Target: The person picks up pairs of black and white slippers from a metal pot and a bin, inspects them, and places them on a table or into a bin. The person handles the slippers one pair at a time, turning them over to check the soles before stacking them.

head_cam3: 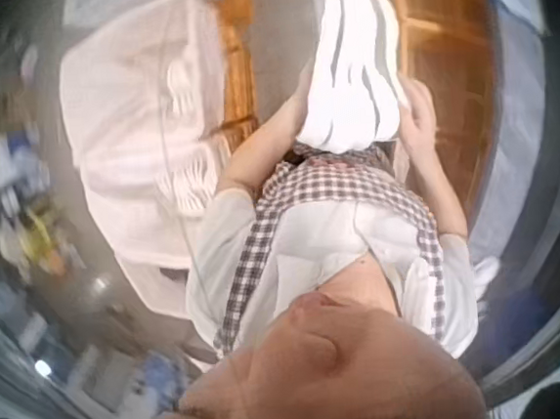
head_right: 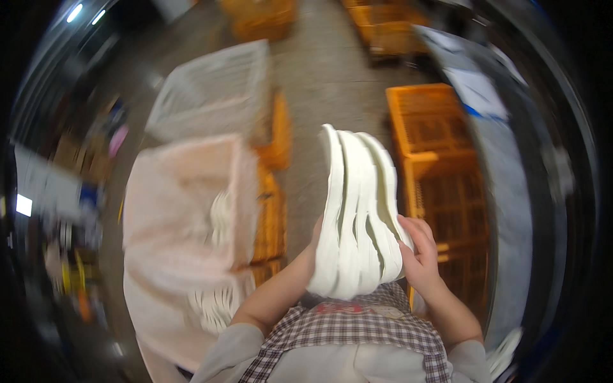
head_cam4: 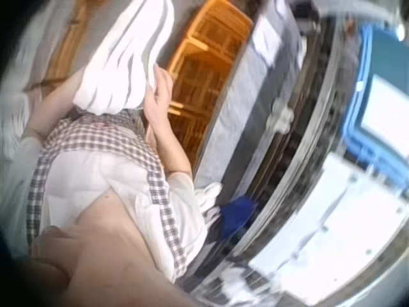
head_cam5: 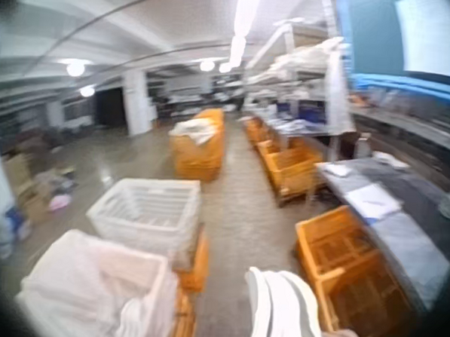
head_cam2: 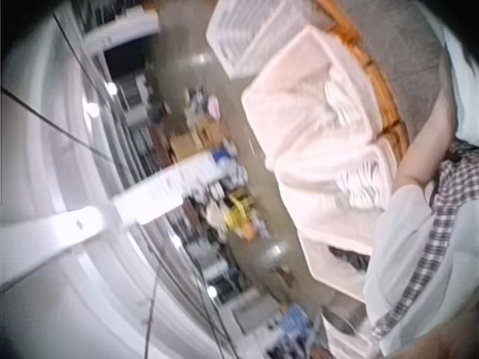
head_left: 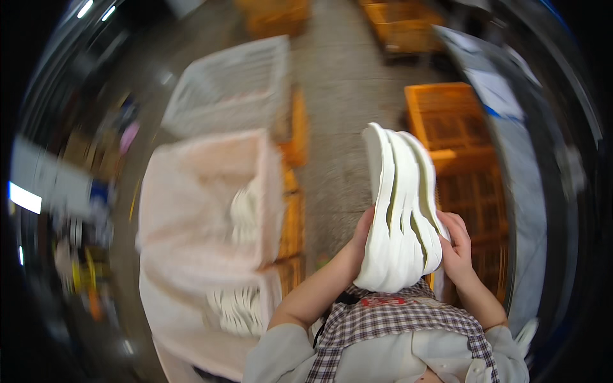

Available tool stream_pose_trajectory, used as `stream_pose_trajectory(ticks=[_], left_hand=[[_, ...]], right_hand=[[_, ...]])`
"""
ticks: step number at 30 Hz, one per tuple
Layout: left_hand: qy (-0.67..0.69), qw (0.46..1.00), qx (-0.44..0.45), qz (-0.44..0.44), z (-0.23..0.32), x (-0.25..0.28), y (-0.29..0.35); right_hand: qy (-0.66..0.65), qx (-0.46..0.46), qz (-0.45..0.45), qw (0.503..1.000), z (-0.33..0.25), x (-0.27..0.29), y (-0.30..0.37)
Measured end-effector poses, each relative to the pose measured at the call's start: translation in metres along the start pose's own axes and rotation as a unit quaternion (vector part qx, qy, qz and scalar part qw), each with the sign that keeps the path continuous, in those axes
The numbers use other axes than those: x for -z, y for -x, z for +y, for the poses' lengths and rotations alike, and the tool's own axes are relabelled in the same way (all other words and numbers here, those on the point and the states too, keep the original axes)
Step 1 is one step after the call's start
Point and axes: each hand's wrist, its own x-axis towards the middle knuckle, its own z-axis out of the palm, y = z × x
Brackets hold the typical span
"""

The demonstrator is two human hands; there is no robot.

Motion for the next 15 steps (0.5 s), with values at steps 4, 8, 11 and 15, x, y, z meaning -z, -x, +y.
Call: stream_pose_trajectory(ticks=[4, 8, 11, 15], left_hand=[[0.020, 0.984, -0.167, 0.054, 0.033, 0.041, 0.110], [0.023, 0.861, -0.374, 0.345, 0.028, 0.090, 0.226], [0.088, 0.692, -0.573, 0.431, 0.030, 0.132, 0.360], [-0.234, 0.359, -0.488, 0.760, 0.052, 0.220, 0.492]], right_hand=[[-0.074, 0.029, -0.233, 0.969, -0.011, -0.081, -0.040], [-0.112, 0.076, -0.355, 0.925, -0.019, -0.168, -0.060], [-0.068, 0.080, -0.407, 0.907, -0.027, -0.229, -0.072], [0.038, 0.144, -0.454, 0.879, -0.034, -0.312, -0.074]])
